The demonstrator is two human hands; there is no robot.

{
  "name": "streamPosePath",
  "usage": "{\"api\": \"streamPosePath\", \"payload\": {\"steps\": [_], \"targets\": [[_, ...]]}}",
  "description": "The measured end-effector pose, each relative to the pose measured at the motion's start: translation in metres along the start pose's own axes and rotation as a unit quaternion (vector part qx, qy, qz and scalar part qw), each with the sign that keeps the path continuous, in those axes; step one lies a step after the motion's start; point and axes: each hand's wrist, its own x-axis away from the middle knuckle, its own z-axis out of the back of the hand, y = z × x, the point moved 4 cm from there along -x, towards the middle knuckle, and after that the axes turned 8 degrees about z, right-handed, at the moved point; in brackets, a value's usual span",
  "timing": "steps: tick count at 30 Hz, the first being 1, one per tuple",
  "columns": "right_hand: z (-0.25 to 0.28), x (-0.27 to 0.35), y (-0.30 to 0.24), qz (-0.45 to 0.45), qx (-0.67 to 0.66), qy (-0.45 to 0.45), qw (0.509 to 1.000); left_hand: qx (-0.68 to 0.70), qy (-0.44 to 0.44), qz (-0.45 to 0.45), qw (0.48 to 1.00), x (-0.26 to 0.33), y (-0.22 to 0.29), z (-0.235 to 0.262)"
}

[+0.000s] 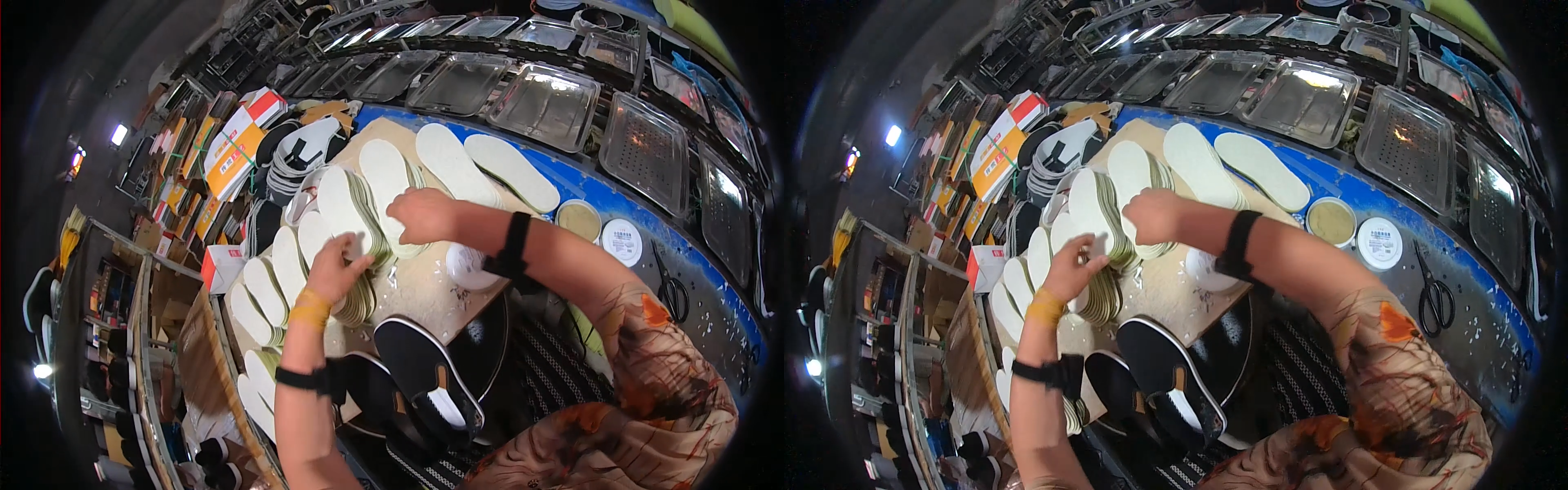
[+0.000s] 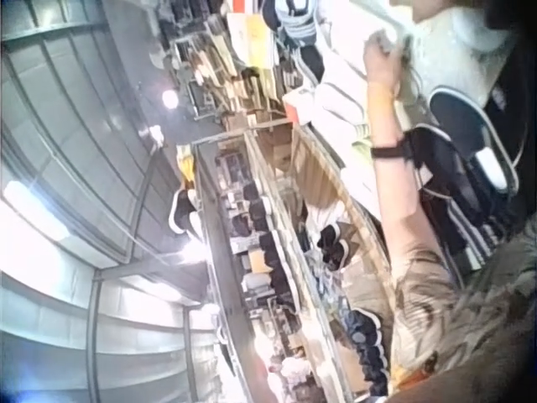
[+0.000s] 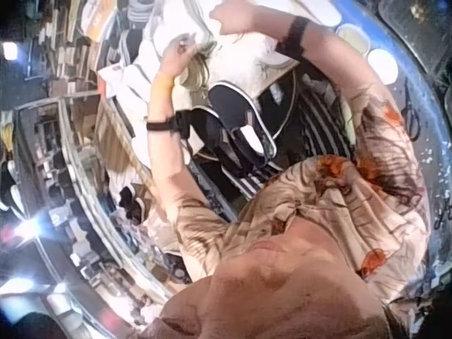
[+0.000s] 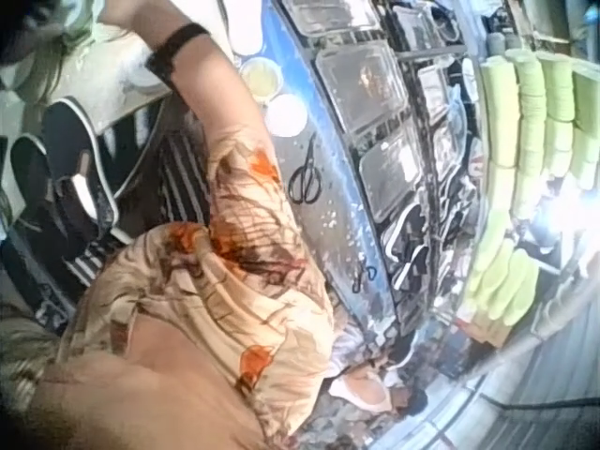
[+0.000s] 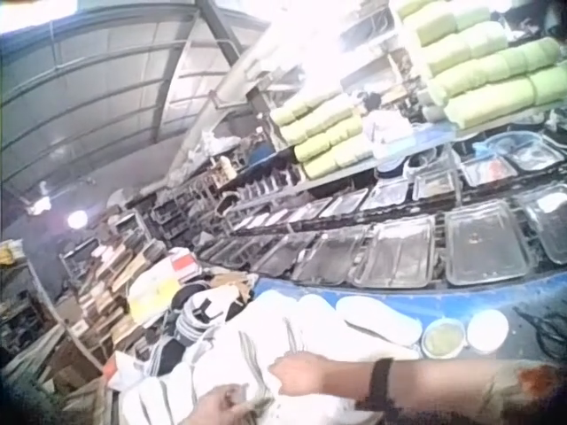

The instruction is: Trimming excess lining or material and inserting foam insoles into shoes on a production line.

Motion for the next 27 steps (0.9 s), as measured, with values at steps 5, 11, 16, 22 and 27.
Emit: {"api": "streamPosePath", "payload": {"steps": [5, 11, 16, 22, 27], "targets": [[-0.028, -0.025, 0.009, -0.005, 0.076, -0.049, 0.996, -0.221, -0.041, 0.010, 0.974, -0.056, -0.020, -0.029], [-0.044, -0.015, -0.010, 0.070, 0.105, 0.048, 0.991, -0.290, -0.046, -0.010, 0.956, -0.056, -0.015, -0.042], [0.005, -0.012, -0.016, 0.047, 0.057, 0.138, 0.988, -0.217, 0.112, 0.096, 0.965, -0.037, -0.010, 0.010], [0.131, 0.093, -0.017, 0.058, -0.189, 0.464, 0.863, 0.198, 0.288, -0.008, 0.937, 0.122, -0.005, 0.117], [0.136, 0.205, -0.040, -0.081, -0.452, 0.299, 0.836, 0.291, 0.269, 0.218, 0.892, 0.310, -0.008, 0.126]]}}
